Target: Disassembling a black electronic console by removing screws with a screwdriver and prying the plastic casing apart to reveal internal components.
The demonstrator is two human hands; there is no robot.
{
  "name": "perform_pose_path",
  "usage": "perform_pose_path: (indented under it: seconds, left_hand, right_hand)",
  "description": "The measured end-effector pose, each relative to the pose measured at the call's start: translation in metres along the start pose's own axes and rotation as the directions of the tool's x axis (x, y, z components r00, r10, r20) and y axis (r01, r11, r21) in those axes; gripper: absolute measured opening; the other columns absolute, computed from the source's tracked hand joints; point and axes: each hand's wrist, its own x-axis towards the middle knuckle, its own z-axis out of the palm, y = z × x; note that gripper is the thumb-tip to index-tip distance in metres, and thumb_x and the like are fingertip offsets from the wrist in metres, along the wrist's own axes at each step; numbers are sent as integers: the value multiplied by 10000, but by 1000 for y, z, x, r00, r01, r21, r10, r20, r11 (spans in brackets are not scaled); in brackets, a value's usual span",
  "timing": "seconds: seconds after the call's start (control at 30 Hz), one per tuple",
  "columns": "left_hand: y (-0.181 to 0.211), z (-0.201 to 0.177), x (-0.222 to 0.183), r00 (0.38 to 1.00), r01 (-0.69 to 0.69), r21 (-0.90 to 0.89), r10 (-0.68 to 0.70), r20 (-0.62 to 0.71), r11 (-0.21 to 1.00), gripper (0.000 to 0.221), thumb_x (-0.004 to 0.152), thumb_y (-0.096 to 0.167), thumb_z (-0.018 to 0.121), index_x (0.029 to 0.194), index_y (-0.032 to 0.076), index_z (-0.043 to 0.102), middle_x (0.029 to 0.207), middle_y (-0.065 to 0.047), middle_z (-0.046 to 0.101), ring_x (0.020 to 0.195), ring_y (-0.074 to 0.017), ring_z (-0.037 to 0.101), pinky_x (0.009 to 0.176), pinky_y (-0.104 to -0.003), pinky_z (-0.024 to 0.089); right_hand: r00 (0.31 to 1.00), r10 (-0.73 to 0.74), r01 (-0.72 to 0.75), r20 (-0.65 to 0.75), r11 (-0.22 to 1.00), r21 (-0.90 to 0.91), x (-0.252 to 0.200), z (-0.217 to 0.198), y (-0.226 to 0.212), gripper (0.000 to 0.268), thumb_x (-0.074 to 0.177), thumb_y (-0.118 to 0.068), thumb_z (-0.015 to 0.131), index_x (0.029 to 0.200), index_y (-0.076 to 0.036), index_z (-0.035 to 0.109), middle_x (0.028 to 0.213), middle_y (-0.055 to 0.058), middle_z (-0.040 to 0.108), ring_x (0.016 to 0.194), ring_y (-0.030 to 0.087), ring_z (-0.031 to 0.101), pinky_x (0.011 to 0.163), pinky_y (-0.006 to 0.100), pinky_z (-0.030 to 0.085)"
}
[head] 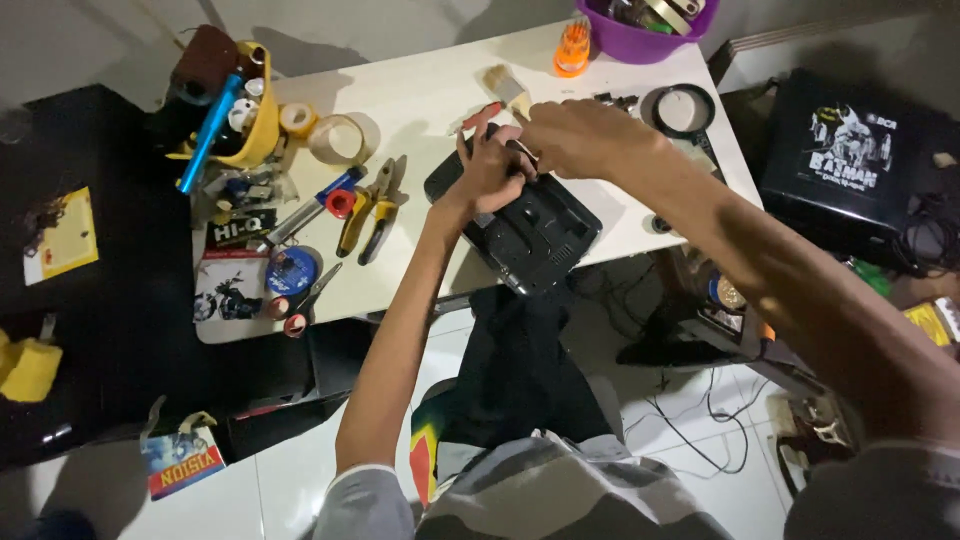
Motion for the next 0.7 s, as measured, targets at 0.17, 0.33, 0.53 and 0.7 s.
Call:
perform_pose_path:
  seconds: [0.17, 0.33, 0.53, 0.7]
  left_hand:
    - [18, -18, -5, 998, 47, -7, -46, 44, 999, 171, 835, 339, 522, 869, 334, 690, 1390, 62, 410, 1526, -380, -59, 1101, -860, 26]
    - [21, -16, -6, 996, 82, -37, -80, 38, 996, 146, 880, 306, 547, 887, 178, 617, 1432, -52, 391, 1518, -451, -67, 1102, -858, 18]
    - [36, -29, -7, 988, 136, -33, -134, 71, 990, 188, 902, 261, 557, 844, 341, 717, 1450, -8, 434, 1542, -380, -55, 1121, -832, -37]
    - [55, -45, -11, 986, 138, 3, -137, 92, 990, 161, 837, 260, 567, 869, 280, 724, 1366, 42, 453, 1532, -382, -26, 1135, -819, 21]
  right_hand:
    - [995, 70, -77, -67, 990, -114, 10, 31, 23, 238, 942, -308, 607, 1026, -115, 716, 1040, 174, 714, 968, 456, 726, 818, 532, 595]
    - [1000, 10, -10, 6, 999, 40, -14, -10, -10, 334, 917, -279, 658, 1177, -79, 599, 1174, 208, 643, 1030, 534, 676, 853, 613, 566]
    - [998, -70, 70, -1, 997, 6, 1, -9, -3, 340, 875, -133, 733, 1166, -32, 589, 1153, 228, 653, 1068, 536, 658, 883, 600, 564]
    - [993, 43, -47, -113, 998, -40, 46, 37, 27, 238, 895, -278, 681, 918, -42, 690, 874, 205, 695, 788, 464, 726, 651, 550, 594]
